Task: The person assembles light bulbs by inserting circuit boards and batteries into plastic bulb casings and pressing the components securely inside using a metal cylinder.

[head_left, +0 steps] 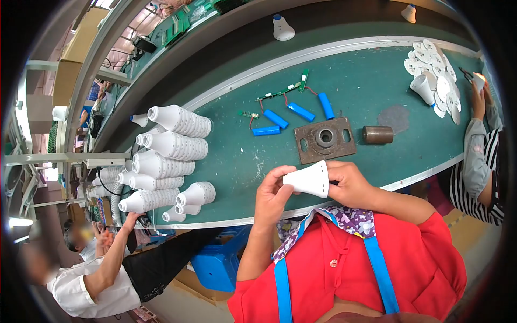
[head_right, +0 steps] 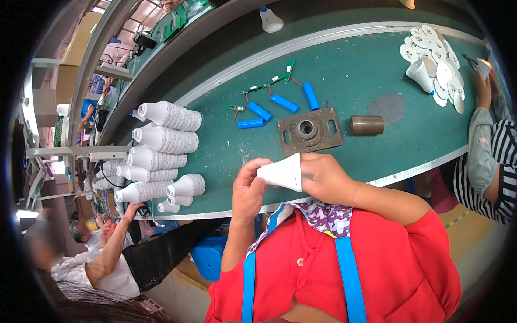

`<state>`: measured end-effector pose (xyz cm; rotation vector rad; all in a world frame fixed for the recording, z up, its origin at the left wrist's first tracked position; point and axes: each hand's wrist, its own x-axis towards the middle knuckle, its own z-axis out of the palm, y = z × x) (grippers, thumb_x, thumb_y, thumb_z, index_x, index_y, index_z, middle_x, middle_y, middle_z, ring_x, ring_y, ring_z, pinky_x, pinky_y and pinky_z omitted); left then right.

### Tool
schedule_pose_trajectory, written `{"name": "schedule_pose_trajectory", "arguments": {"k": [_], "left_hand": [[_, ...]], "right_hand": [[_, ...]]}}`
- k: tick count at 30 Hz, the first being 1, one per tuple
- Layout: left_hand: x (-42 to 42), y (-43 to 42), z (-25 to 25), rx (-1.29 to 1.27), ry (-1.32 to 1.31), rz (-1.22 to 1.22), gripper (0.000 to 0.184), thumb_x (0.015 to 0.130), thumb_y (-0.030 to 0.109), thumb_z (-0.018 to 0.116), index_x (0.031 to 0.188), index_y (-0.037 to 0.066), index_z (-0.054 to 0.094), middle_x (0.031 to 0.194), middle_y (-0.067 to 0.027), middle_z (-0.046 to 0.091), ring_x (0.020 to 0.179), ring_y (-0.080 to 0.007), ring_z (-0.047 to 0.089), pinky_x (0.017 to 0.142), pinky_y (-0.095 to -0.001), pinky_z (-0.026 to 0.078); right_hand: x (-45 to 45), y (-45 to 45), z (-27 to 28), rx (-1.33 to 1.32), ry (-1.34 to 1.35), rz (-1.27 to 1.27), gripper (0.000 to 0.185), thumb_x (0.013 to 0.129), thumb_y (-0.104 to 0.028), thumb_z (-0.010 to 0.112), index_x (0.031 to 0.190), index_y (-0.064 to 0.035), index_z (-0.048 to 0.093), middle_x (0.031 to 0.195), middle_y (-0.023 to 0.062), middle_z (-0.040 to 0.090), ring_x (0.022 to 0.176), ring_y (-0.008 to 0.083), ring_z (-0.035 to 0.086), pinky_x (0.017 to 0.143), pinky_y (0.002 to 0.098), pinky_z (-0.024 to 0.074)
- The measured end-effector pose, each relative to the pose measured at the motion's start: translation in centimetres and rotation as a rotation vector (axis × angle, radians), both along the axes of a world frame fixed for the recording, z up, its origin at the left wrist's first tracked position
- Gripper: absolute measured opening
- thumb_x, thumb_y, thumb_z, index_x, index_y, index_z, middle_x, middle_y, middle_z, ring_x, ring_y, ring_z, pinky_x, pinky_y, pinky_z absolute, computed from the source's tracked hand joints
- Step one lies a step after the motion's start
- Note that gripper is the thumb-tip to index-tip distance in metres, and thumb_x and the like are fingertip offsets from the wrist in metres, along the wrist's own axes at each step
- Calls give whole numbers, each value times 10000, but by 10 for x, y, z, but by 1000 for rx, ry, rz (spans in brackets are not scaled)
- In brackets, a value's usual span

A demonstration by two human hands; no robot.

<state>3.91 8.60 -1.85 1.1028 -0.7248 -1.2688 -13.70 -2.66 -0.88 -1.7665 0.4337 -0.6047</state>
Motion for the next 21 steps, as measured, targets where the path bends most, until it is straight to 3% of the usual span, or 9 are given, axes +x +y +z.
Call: {"name": "schedule_pose_trajectory", "arguments": {"k": [2, 3, 6, 9, 12, 15, 18, 21], "left_hand": [[-8, -3, 7, 75, -81, 118, 480, 737, -102, 624, 1185, 4, 491, 1234, -136, 476, 1071, -178, 516, 877, -310, 455], [-7, -3, 6, -16, -153, 93, 488, 739, -97, 625, 1196, 4, 484, 1238, -141, 473, 1082, -183, 512, 892, -315, 448], [-5, -4, 4, -186, -250, 56, 514, 748, -81, 628, 1228, 1, 464, 1248, -150, 464, 1107, -194, 503, 924, -325, 432], [-9, -6, 12, -114, -105, 55, 536, 754, -77, 624, 1254, -1, 445, 1252, -148, 464, 1112, -194, 499, 925, -326, 432], [-9, -5, 19, 97, 12, -12, 560, 750, -77, 624, 1270, 0, 431, 1256, -149, 474, 1107, -199, 505, 886, -318, 455], [-4, -3, 21, 280, -28, -22, 578, 740, -54, 644, 1274, 4, 429, 1250, -154, 491, 1092, -213, 519, 827, -300, 484], [-7, -4, 15, 75, -96, 36, 557, 740, -54, 646, 1256, 2, 444, 1207, -145, 523, 1064, -201, 536, 816, -296, 486], [-9, -5, 15, -64, -137, 45, 511, 741, -56, 650, 1218, -10, 474, 1179, -133, 538, 1032, -183, 549, 822, -290, 480]], "right_hand": [[-1, 0, -1, -9, 53, -15, 255, 820, -105, 587, 1063, -41, 634, 868, 42, 657, 762, 110, 586, 704, 283, 477], [-1, 0, -1, -14, 79, -24, 253, 819, -100, 586, 1061, -45, 636, 876, 49, 657, 765, 120, 591, 703, 285, 477], [-4, -3, 7, 706, 240, 3, 251, 810, -79, 578, 1052, -60, 639, 907, 83, 647, 787, 183, 613, 711, 306, 479], [-3, -1, 6, 751, 202, 8, 254, 800, -68, 576, 1045, -69, 641, 929, 108, 632, 801, 235, 613, 703, 323, 480], [-2, 0, -1, 198, 51, -22, 255, 799, -66, 579, 1046, -63, 640, 923, 102, 632, 793, 212, 605, 681, 311, 473], [-4, 1, 8, 82, 99, -15, 200, 809, -41, 565, 991, -29, 646, 891, 69, 627, 794, 146, 580, 684, 283, 458], [-5, 1, -5, 156, 135, -5, 248, 799, -67, 579, 1040, -49, 640, 874, 84, 635, 743, 173, 588, 636, 303, 456], [-6, -1, 3, 708, 238, 4, 228, 810, -76, 573, 1018, -13, 641, 771, 43, 618, 668, 108, 538, 597, 265, 433]]}}
